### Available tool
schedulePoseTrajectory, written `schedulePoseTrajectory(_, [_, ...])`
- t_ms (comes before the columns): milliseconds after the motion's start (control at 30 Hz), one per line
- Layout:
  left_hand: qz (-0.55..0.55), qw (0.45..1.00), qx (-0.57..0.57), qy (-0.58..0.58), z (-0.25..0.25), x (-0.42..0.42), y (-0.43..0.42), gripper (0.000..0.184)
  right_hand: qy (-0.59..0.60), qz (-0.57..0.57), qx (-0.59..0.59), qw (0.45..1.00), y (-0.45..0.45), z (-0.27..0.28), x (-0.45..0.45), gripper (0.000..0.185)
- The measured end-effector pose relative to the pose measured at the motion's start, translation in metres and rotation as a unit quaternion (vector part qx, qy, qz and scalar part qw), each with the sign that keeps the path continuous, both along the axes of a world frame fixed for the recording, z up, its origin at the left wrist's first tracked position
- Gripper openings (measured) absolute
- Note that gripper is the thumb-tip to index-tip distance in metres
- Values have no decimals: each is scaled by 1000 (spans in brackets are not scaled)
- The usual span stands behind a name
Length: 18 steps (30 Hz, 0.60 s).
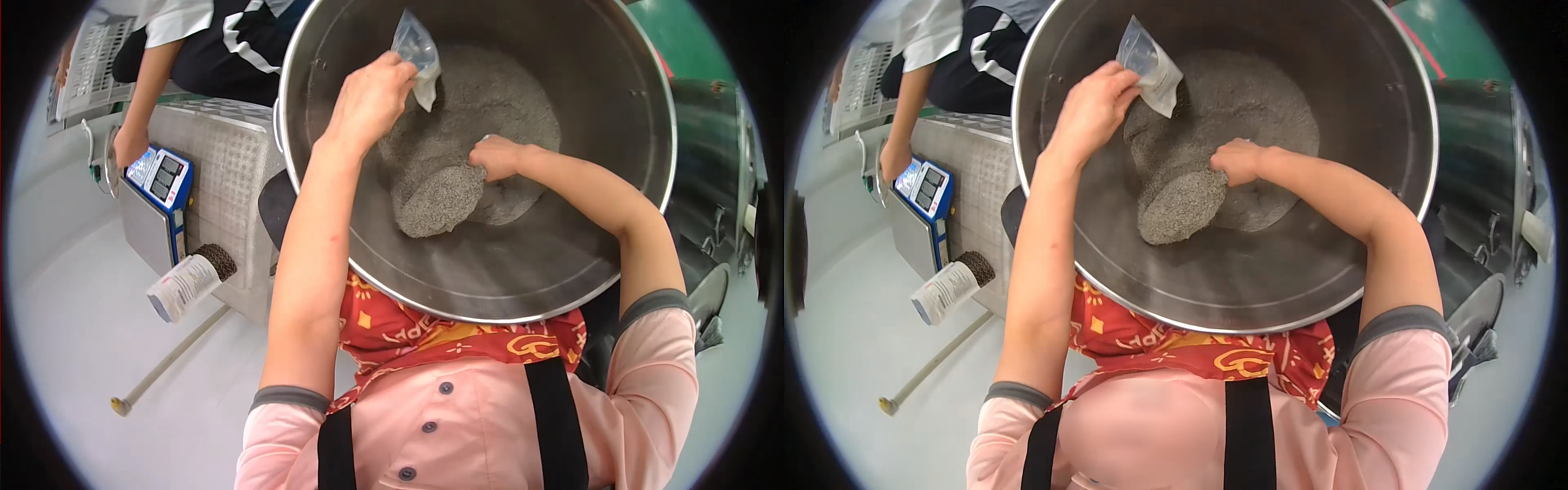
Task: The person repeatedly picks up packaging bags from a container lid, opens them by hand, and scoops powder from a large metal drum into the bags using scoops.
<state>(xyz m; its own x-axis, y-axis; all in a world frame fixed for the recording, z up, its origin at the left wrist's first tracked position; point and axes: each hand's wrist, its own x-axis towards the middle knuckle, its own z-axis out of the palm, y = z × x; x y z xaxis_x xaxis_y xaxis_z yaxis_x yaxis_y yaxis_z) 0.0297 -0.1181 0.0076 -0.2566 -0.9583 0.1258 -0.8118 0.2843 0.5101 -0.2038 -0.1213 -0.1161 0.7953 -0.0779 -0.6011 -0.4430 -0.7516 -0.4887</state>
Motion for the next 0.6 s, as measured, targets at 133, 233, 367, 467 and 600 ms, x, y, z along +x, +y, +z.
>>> schedulePoseTrajectory(133, [-18, 998, 8, -65, -20, -16, 31, 10, -34, -13, 4, 999, 13, 51, -20, 41])
schedulePoseTrajectory(233, [-32, 997, 2, -71, -19, -36, 58, 9, -27, -40, 11, 999, 21, 78, -49, 41])
schedulePoseTrajectory(367, [-79, 992, -42, -90, -26, -55, 92, 4, 7, -131, -35, 991, 25, 121, -95, 41])
schedulePoseTrajectory(467, [-109, 982, -75, -133, -49, -71, 109, 9, 6, -179, -72, 981, 14, 149, -118, 40])
schedulePoseTrajectory(600, [-139, 976, -4, -166, -35, -78, 132, 10, -19, -200, -90, 975, -1, 162, -138, 27])
